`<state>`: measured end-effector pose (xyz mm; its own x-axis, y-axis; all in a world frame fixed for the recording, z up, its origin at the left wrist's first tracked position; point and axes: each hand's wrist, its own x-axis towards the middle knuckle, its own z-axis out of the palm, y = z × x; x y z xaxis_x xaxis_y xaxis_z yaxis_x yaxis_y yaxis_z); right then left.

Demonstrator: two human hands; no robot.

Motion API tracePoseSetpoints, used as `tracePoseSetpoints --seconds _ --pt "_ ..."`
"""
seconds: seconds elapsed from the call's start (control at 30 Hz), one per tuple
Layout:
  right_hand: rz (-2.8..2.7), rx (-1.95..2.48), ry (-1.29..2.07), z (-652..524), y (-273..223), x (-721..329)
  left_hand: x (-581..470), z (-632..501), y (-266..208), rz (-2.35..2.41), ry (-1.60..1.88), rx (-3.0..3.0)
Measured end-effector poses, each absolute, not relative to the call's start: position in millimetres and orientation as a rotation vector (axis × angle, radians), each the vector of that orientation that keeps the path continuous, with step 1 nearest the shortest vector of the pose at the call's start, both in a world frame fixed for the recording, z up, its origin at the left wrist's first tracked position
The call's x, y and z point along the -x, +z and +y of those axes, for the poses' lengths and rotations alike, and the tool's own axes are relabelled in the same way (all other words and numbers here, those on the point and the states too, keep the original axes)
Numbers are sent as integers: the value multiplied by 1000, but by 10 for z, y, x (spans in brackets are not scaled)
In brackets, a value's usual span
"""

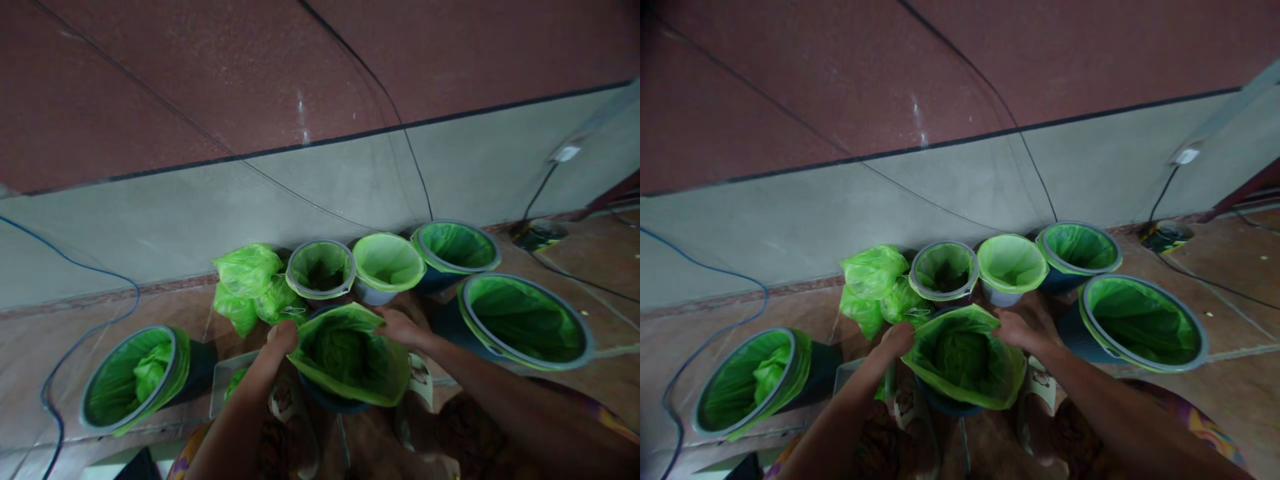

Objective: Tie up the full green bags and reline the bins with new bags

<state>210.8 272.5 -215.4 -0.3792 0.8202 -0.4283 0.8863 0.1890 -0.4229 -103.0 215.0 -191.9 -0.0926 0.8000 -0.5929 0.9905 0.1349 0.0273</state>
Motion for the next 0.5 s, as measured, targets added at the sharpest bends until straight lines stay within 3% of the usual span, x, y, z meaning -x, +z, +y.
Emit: tracePoseSetpoints --seconds 0.23,0.37,0.5 --pt "2357 -1388 -968 2562 -1840 -1642 919 2198 -1843 1942 -542 -1771" --pt "2231 -1260 -1351 2489 -1692 -1561 897 2223 -1746 1925 -461 -1835" --pt "1991 -1102 -1813 2475 -1661 -1592 884 2261 -1637 1963 -141 -1877"
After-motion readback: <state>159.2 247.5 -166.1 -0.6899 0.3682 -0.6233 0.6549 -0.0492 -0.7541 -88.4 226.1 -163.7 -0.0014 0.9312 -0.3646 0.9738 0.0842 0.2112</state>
